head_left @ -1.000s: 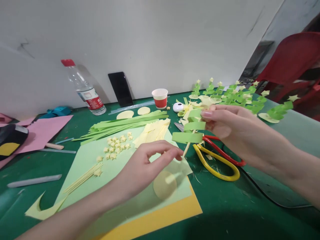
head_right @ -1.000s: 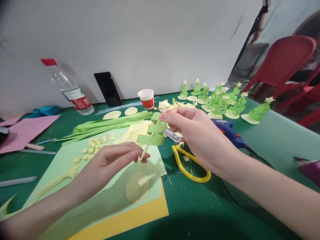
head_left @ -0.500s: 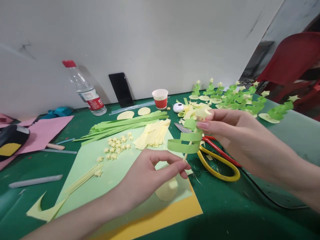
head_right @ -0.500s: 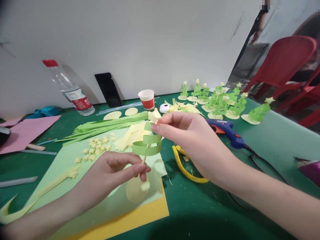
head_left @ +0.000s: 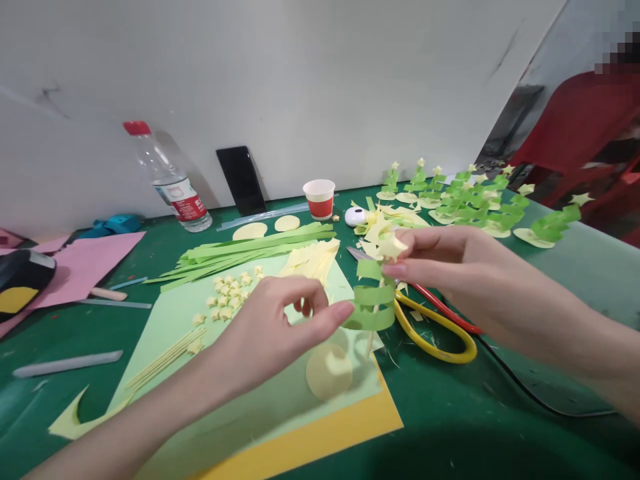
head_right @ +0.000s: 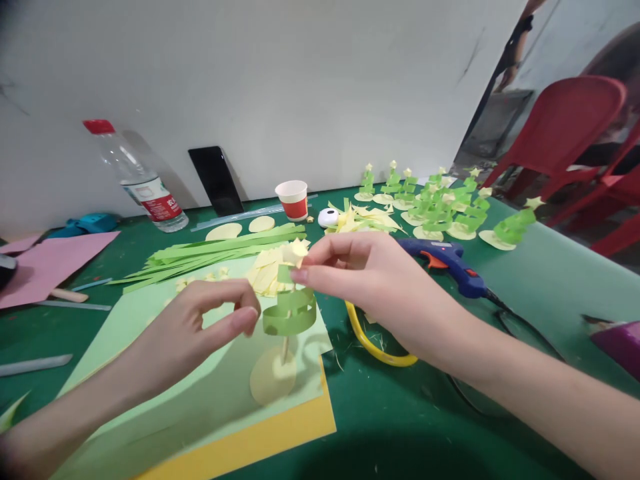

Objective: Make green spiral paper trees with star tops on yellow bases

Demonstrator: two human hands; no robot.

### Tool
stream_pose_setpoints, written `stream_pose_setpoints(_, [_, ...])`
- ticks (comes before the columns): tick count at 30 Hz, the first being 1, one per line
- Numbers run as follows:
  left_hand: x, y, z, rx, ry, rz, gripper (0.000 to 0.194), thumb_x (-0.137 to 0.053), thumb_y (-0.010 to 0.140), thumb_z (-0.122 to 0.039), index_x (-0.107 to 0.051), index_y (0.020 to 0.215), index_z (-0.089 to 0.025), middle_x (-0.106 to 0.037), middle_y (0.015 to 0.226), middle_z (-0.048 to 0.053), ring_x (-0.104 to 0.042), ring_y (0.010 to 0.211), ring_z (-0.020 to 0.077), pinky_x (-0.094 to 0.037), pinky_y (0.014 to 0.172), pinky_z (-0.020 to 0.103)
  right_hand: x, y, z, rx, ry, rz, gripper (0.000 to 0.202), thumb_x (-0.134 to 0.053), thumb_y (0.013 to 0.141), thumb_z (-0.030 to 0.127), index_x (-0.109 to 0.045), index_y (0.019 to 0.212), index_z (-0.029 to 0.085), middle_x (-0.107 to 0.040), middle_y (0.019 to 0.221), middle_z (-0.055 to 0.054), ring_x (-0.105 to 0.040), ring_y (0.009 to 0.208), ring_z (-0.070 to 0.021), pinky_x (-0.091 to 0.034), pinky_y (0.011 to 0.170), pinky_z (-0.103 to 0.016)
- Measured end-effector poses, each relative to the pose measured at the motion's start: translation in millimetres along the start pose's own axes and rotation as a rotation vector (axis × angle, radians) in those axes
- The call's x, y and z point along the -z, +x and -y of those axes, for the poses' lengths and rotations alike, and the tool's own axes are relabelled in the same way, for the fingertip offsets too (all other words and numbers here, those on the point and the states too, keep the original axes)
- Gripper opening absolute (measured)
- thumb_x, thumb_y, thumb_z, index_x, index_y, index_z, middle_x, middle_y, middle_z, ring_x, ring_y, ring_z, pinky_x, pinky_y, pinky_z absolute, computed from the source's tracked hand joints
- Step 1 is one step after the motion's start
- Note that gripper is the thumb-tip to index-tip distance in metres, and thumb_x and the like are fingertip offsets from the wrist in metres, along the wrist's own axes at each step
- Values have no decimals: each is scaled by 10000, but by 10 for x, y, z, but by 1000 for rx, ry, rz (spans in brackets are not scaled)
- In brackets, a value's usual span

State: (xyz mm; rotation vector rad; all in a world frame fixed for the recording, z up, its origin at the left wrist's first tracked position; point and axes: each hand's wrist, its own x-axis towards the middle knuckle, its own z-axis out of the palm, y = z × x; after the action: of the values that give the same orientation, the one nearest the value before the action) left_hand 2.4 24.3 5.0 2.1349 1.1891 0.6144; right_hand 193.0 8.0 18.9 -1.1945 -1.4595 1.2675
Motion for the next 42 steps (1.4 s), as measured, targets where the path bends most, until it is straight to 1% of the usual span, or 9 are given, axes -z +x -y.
stream_pose_setpoints(4, [-34, -14, 27, -84, -100, -180, 95, -556, 776, -330, -568, 822, -248, -605, 868, -32, -545, 841, 159, -410, 742, 268, -33, -4, -22, 0, -80, 54, 128, -688, 653, 300, -618, 609, 202, -585, 662, 24, -534, 644, -103, -403, 575, -215])
stream_pose_setpoints(7, [-70, -31, 31, -166, -194, -193, 60, -575, 779, -256, -584, 839, -261, -595, 918, -35, -525, 911, 151, -386, 836, 278, -59, -13, -33, 49, -168, 66, 107, -673, 672, 290, -636, 627, 200, -587, 699, 19, -527, 664, -102, -404, 582, -215])
stream_pose_setpoints(12, [-67, -40, 27, -200, -315, -161, 46, -606, 769, -214, -600, 739, -249, -593, 840, -48, -532, 838, 131, -403, 817, 264, -86, -27, -60, 103, -233, 90, 84, -643, 705, 254, -648, 626, 225, -591, 718, 31, -509, 680, -91, -408, 604, -208])
stream_pose_setpoints(16, [-65, -41, 32, -141, -366, -128, 58, -632, 752, -227, -608, 702, -241, -593, 808, -44, -537, 786, 132, -415, 782, 270, -99, -25, -85, 117, -259, 75, 124, -650, 698, 242, -626, 578, 224, -583, 702, 31, -500, 677, -97, -404, 613, -219])
stream_pose_setpoints(21, [-61, -44, 28, -73, -355, -94, 91, -620, 769, -289, -622, 693, -237, -612, 788, -37, -548, 737, 136, -426, 760, 284, -73, 7, -56, 122, -258, 73, 70, -658, 699, 288, -670, 654, 236, -608, 739, 16, -523, 699, -116, -394, 623, -248])
stream_pose_setpoints(25, [-23, -50, 7, -46, -385, -163, 82, -621, 764, -288, -610, 697, -242, -614, 783, -53, -553, 728, 124, -434, 742, 259, -8, 12, 7, 115, -314, 24, 169, -644, 703, 391, -664, 740, 227, -622, 818, -11, -549, 751, -154, -396, 650, -283])
stream_pose_setpoints(28, [11, -56, 3, -32, -516, -263, 60, -621, 766, -264, -616, 708, -251, -622, 810, -60, -563, 769, 115, -450, 704, 212, 24, -5, 38, 88, -412, -19, 225, -621, 707, 450, -638, 744, 228, -585, 741, -9, -513, 689, -147, -372, 604, -282])
stream_pose_setpoints(32, [31, -56, 20, -3, -719, -349, 47, -651, 746, -308, -631, 753, -267, -626, 829, -60, -569, 803, 115, -466, 678, 181, -10, -28, 39, 82, -477, 74, 186, -620, 709, 409, -638, 697, 225, -570, 725, -1, -489, 652, -128, -371, 597, -270])
stream_pose_setpoints(42, [11, -22, 6, 38, -763, -298, 97, -617, 755, -329, -602, 759, -233, -650, 853, -17, -598, 834, 161, -499, 727, 254, -131, -19, -33, 85, -399, 130, 136, -634, 702, 278, -595, 600, 196, -530, 653, 15, -449, 618, -108, -367, 586, -244])
